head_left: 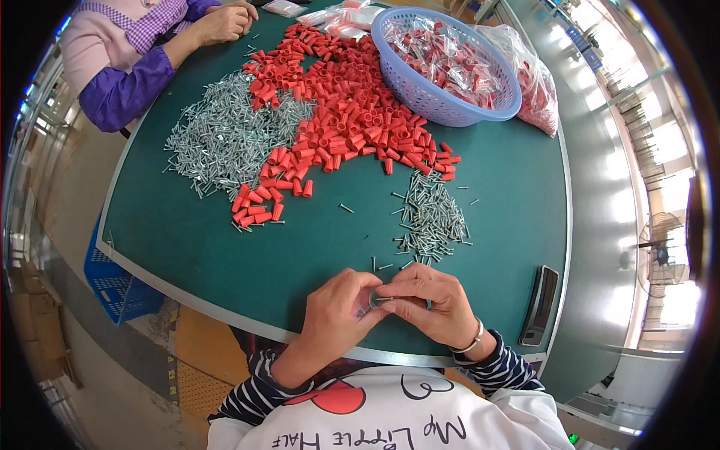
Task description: The person assembles small plastic parts by hand using screws, then places the assembled parts into small plastic bags.
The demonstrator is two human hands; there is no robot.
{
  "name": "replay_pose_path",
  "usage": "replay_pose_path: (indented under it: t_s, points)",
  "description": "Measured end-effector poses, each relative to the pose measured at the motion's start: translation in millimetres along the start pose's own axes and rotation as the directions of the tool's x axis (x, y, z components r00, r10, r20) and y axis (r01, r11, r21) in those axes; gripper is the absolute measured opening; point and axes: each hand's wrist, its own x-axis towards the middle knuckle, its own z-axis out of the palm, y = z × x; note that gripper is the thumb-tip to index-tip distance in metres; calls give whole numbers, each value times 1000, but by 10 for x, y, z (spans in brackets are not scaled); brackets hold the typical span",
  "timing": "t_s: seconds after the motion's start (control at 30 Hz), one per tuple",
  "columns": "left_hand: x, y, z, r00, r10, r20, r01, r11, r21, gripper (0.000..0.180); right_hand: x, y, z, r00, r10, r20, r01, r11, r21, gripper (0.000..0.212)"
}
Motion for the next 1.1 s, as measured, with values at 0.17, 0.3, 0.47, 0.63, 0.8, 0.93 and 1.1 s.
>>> replay_pose_path:
  t_s: [0.17, 0.3, 0.47, 0.63, 0.8, 0.93, 1.1]
  points:
    - [1, 37, -24, 1000, 12, 14, -13, 999, 33, 39, -5, -62, 5, 999, -35, -13, 34, 998, -56, 26]
    - [-5, 25, -26, 1000, 23, 8, -23, 999, 27, 40, 17, -110, -28, 999, -45, -31, 44, 999, -20, 25]
    - [-32, 55, -97, 995, 100, -12, -100, 995, 32, 44, 137, -89, -126, 987, 69, -144, -89, 987, -135, 21]
    - [-53, 38, -234, 968, 246, -46, -246, 969, 16, 47, 261, 89, 52, 984, -155, -87, 92, 865, -494, 18]
    - [-142, -105, -402, 981, 161, -105, -179, 965, -193, 51, 360, 124, 21, 977, -205, -50, 141, 813, -565, 18]
    - [-138, -155, -614, 974, -191, -125, 49, 708, -704, 53, 384, 96, 17, 979, -204, 20, 177, 791, -586, 17]
    - [-96, -172, -763, 952, -301, -53, 77, 404, -912, 63, 372, 112, 107, 971, -199, 131, 232, 660, -714, 16]
